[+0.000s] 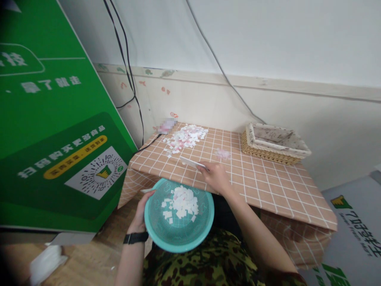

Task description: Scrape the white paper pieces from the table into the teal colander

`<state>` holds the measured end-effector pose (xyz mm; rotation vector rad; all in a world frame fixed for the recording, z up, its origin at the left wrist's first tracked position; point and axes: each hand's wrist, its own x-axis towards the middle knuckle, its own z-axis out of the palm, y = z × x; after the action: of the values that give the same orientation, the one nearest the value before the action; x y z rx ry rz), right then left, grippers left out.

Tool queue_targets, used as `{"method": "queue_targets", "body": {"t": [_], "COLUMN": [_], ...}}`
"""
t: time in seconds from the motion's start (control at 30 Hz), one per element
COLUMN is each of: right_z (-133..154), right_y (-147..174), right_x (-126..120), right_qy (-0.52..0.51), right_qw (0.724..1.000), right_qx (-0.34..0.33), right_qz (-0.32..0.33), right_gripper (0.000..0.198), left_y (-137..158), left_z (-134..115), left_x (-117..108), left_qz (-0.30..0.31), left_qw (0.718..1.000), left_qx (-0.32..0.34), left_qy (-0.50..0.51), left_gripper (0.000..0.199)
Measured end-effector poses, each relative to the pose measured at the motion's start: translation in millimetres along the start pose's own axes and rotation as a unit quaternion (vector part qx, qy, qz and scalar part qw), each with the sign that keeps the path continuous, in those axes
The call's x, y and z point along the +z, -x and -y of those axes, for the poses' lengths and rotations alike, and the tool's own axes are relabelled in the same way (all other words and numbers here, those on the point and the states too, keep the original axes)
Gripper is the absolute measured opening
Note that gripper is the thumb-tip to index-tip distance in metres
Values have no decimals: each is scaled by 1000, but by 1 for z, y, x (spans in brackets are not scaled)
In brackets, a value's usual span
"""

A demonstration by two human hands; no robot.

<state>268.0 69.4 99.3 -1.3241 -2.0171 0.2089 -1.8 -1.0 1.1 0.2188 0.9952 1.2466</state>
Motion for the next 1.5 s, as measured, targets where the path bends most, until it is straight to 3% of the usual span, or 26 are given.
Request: {"method": "queue_targets", "body": {"t": [0.4, 0.7, 0.8, 1.0, 1.17, 1.5], "right_z": [-7, -5, 2, 6, -7, -26], "right_y": [-16, -14, -1, 31, 40, 23], "right_x": [-2, -25, -17, 16, 20, -5], "right_qy": [9, 5, 2, 20, 62, 40], "right_qw": [997, 998, 999, 992, 994, 994], "right_qx": [-46, -31, -37, -122, -92, 35], "right_qz": [62, 49, 26, 35, -12, -94], "right_gripper": [25, 21, 24, 37, 37, 25], "left_y": [-1, 0, -1, -1, 2, 0], "left_z": [0, -1, 0, 0, -2, 0], "left_x": [-1, 1, -1, -2, 2, 1], "left_qz": [8, -5, -2, -4, -1, 3], "left_qw": [1000, 1000, 1000, 1000, 1000, 1000], "left_qx": [-14, 6, -2, 7, -10, -12], "left_qy": [-2, -4, -5, -6, -10, -7], "left_gripper": [15, 13, 14, 16, 14, 15]}}
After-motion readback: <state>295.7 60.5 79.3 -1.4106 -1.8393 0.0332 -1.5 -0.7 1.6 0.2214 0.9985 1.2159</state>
